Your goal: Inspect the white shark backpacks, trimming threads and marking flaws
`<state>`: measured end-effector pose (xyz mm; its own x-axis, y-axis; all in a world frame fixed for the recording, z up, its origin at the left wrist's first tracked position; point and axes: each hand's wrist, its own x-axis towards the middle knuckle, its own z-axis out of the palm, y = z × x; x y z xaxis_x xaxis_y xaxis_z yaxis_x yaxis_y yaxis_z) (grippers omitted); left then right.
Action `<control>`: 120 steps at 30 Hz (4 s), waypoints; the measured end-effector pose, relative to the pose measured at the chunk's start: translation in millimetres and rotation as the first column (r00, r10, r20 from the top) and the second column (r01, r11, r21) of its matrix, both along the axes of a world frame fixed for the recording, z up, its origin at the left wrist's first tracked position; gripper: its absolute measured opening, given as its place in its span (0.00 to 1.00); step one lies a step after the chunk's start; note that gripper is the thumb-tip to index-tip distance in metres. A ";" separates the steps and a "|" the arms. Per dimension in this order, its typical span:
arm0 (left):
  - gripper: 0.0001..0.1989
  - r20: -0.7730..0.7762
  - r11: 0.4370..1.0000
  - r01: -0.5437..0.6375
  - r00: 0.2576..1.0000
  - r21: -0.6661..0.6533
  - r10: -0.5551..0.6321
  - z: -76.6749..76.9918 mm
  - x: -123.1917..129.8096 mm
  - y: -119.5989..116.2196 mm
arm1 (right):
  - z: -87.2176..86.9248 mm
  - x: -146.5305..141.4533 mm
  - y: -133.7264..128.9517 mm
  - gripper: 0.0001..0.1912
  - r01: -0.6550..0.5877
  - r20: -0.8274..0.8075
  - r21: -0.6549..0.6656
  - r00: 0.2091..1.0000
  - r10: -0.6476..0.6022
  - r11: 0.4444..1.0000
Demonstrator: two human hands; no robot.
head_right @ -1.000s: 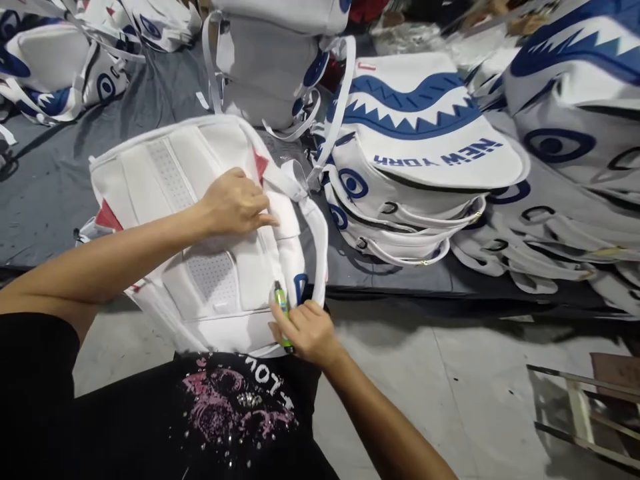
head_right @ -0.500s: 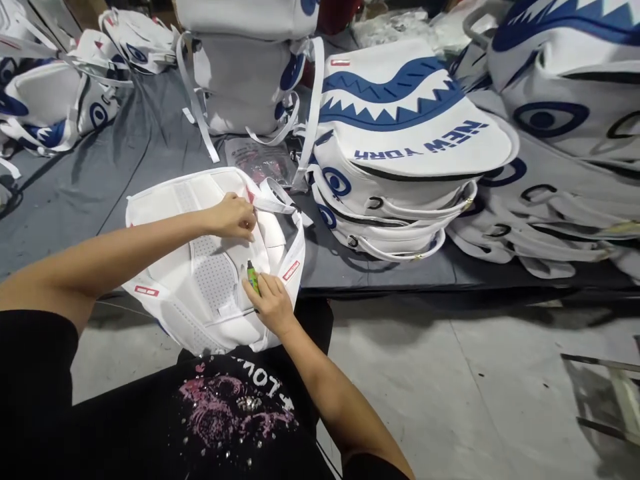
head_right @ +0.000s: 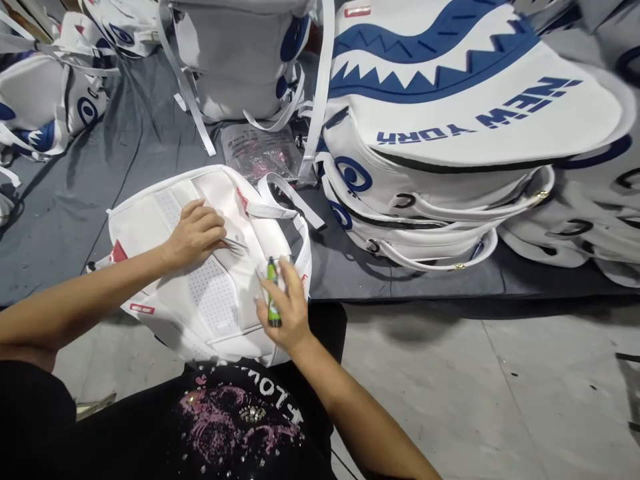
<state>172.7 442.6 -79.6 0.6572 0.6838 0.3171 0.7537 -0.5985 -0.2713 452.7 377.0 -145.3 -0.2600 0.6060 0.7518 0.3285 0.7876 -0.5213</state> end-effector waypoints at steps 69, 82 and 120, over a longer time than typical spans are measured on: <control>0.06 0.433 0.973 -0.217 0.887 0.082 0.161 -55.9 44.3 -36.9 | 9.6 -64.1 48.3 0.14 0.001 -0.304 -0.631 0.920 -0.249 0.776; 0.03 0.467 0.978 -0.172 0.879 0.121 0.097 -64.5 40.4 -33.4 | 8.0 -64.3 54.2 0.15 0.147 -0.094 -0.564 0.966 -0.240 0.812; 0.03 0.497 0.981 -0.174 0.861 0.084 0.110 -71.6 38.6 -30.3 | 22.5 -66.8 62.1 0.20 0.190 0.023 -0.668 0.972 -0.235 0.720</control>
